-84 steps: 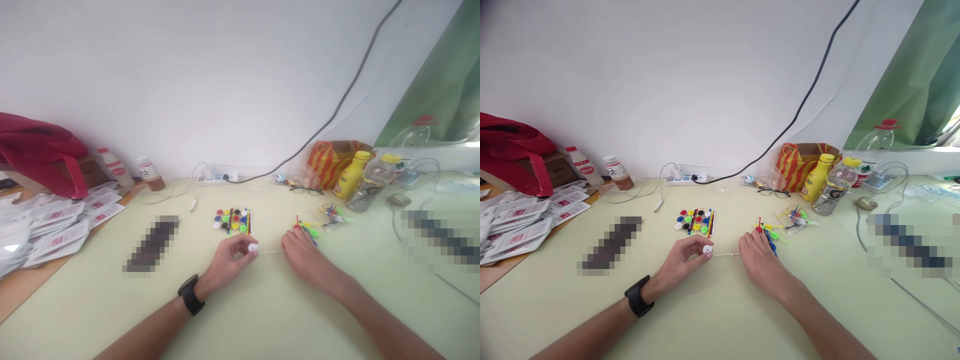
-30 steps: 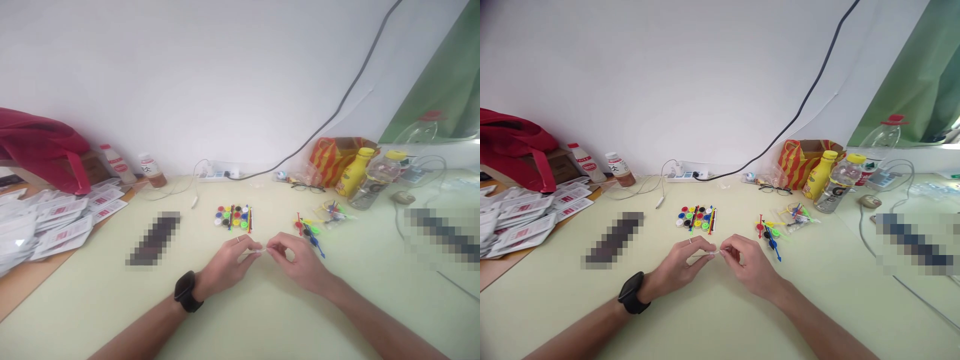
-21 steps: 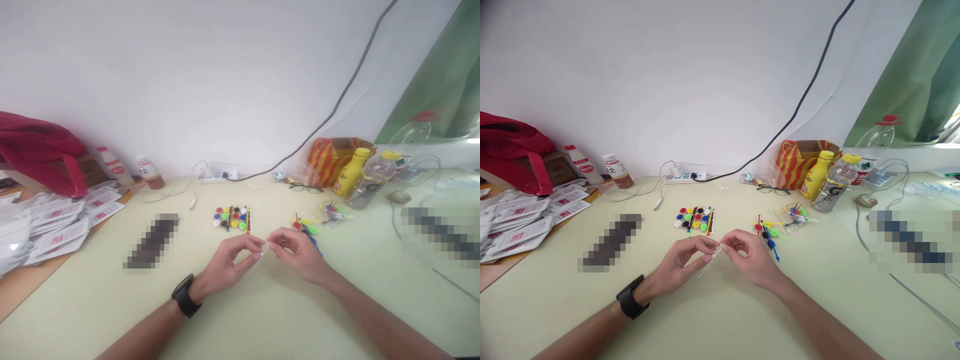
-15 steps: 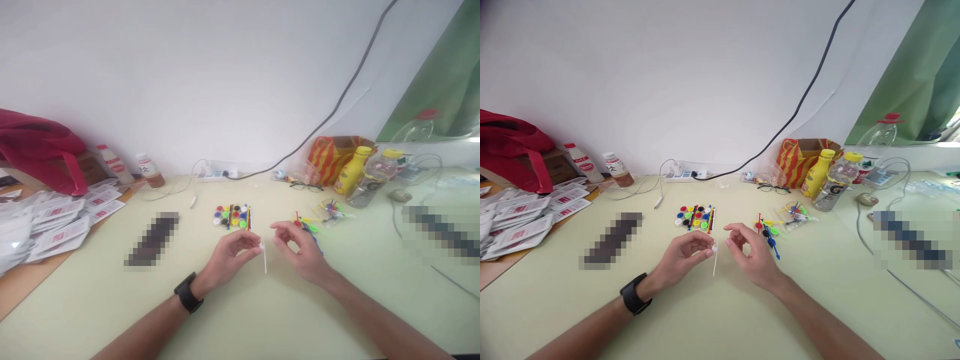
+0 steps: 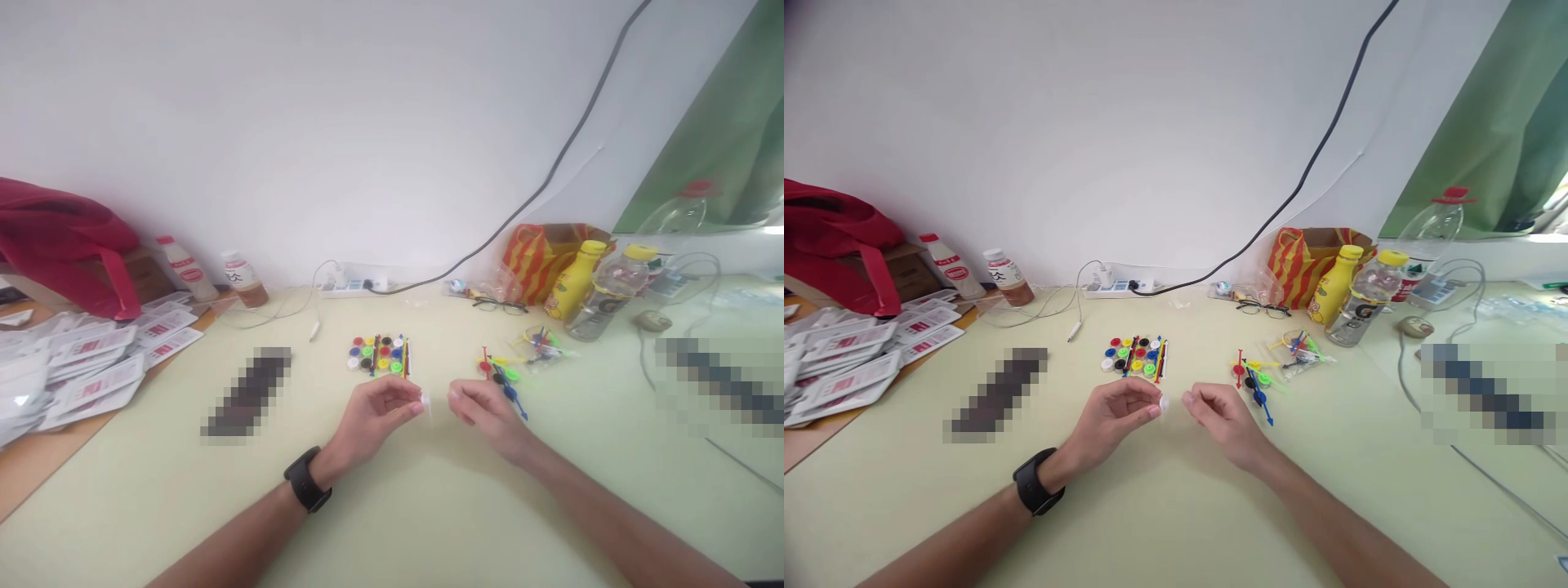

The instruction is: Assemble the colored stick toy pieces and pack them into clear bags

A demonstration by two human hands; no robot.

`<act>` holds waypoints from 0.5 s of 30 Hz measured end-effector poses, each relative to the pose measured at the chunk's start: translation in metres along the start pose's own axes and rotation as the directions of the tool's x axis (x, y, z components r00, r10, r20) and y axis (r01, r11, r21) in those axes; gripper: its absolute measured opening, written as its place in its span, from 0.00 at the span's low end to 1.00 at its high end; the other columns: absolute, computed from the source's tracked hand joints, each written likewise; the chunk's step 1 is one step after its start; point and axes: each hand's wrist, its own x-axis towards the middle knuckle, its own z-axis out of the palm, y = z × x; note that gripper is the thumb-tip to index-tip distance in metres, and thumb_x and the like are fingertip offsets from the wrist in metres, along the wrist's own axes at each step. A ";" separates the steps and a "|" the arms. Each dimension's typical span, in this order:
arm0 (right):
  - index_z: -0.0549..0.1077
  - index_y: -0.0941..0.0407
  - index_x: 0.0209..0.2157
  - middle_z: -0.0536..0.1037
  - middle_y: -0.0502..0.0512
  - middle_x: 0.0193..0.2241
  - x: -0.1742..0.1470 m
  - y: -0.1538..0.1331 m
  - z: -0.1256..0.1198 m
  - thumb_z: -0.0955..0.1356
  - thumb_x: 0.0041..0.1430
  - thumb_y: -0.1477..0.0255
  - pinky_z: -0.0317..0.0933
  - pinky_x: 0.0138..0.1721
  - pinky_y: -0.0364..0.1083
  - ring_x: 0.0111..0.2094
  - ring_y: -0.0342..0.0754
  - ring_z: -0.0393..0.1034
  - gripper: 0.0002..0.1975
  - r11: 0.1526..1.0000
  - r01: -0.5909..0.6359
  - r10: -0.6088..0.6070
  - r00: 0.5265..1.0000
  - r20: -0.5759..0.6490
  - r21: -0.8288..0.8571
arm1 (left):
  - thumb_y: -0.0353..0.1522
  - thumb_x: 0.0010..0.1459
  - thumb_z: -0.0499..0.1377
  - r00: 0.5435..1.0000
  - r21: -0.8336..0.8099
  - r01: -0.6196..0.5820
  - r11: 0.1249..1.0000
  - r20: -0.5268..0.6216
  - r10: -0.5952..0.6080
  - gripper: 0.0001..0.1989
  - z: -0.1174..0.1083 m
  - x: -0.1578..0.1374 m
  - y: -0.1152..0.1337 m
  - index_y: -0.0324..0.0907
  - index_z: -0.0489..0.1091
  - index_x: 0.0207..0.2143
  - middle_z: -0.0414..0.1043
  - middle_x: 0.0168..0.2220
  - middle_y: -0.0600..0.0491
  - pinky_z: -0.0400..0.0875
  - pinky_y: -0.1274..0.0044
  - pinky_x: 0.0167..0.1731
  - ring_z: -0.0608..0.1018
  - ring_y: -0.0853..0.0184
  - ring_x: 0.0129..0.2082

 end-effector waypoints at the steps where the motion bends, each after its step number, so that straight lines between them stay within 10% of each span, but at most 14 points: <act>1: 0.64 0.54 0.27 0.62 0.46 0.24 0.001 0.000 0.002 0.66 0.69 0.55 0.52 0.29 0.45 0.26 0.43 0.56 0.21 0.999 -0.013 0.014 1.000 -0.016 0.030 | 0.33 0.59 0.70 1.000 0.002 0.000 1.000 0.006 0.000 0.10 0.000 0.000 0.000 0.39 0.78 0.41 0.78 0.39 0.48 0.78 0.73 0.44 0.80 0.65 0.40; 6: 0.65 0.52 0.42 0.69 0.47 0.31 0.001 -0.003 0.012 0.68 0.67 0.57 0.59 0.33 0.44 0.30 0.43 0.63 0.14 0.985 -0.085 0.086 0.996 0.004 0.152 | 0.32 0.58 0.71 0.999 0.031 -0.017 0.999 0.044 0.015 0.09 0.004 0.000 -0.001 0.39 0.77 0.39 0.78 0.39 0.48 0.79 0.69 0.46 0.80 0.63 0.40; 15: 0.69 0.53 0.39 0.72 0.49 0.33 0.000 -0.005 0.011 0.67 0.69 0.62 0.62 0.38 0.46 0.35 0.46 0.67 0.09 0.995 -0.088 0.091 0.992 0.083 -0.035 | 0.32 0.57 0.71 0.994 0.049 -0.067 0.997 0.093 0.063 0.09 0.007 -0.002 -0.004 0.40 0.76 0.37 0.78 0.39 0.49 0.80 0.65 0.48 0.81 0.62 0.40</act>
